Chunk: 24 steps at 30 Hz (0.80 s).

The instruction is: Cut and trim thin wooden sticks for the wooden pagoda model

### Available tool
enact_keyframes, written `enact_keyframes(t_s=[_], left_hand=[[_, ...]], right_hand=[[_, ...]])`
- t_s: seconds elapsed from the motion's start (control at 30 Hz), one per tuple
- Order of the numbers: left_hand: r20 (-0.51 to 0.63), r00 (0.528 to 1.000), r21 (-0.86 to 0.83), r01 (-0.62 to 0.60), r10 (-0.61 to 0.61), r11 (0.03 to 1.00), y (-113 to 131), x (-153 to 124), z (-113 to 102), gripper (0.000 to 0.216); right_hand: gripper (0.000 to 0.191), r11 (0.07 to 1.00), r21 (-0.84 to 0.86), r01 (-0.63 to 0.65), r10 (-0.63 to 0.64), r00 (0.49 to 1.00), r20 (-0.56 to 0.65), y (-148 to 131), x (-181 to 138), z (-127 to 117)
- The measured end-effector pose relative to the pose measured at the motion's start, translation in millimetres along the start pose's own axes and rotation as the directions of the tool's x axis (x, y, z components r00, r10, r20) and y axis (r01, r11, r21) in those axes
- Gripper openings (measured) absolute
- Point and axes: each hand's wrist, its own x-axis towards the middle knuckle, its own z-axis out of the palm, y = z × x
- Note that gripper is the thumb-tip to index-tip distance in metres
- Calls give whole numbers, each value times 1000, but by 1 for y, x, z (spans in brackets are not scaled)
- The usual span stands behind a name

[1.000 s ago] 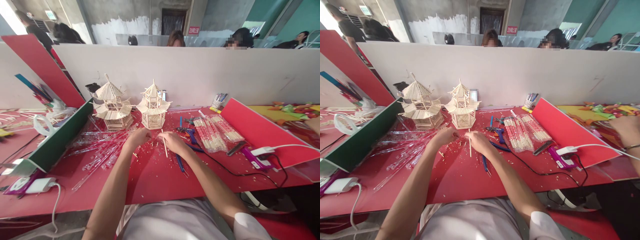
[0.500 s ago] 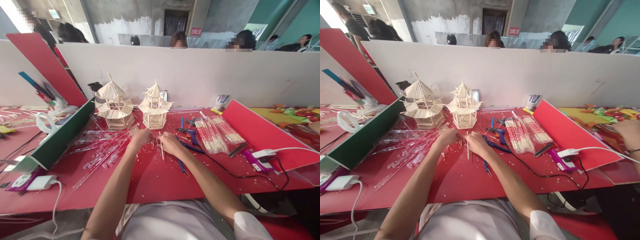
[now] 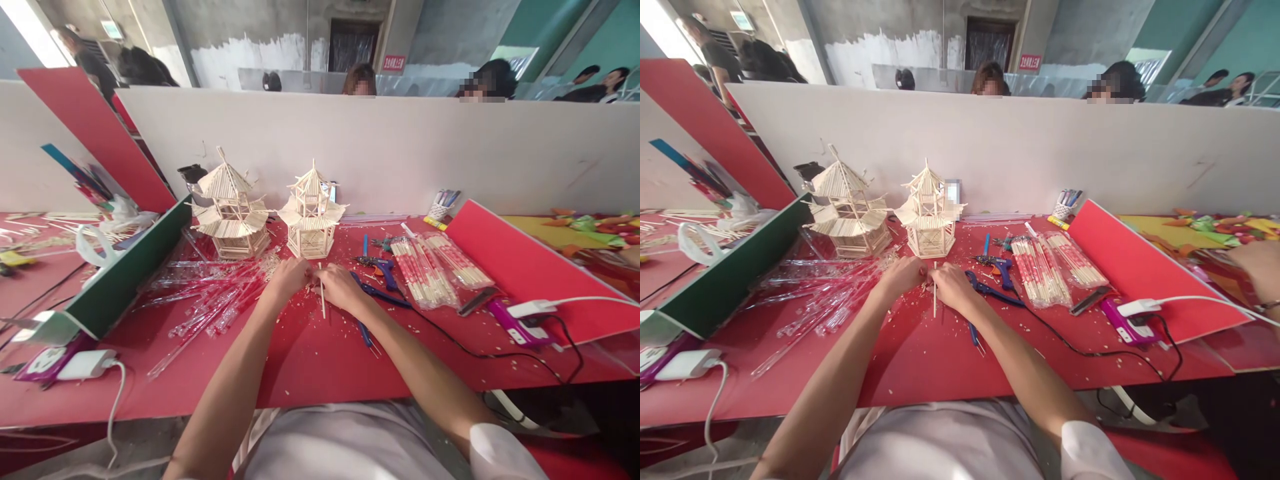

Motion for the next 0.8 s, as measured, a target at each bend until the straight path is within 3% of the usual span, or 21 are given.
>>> enact_keyframes(t_s=[0.3, 0.6, 0.8], left_hand=[[14, 996, 63, -84, 83, 994, -2, 0, 4, 19], [-7, 998, 125, -59, 61, 990, 4, -3, -1, 15], [34, 996, 55, -83, 81, 995, -3, -1, -4, 16]], right_hand=[[10, 1000, 15, -3, 3, 1000, -7, 2, 1, 3], [8, 1000, 1, -20, 20, 1000, -13, 1, 1, 2], [7, 1000, 18, -17, 17, 1000, -19, 3, 0, 2]])
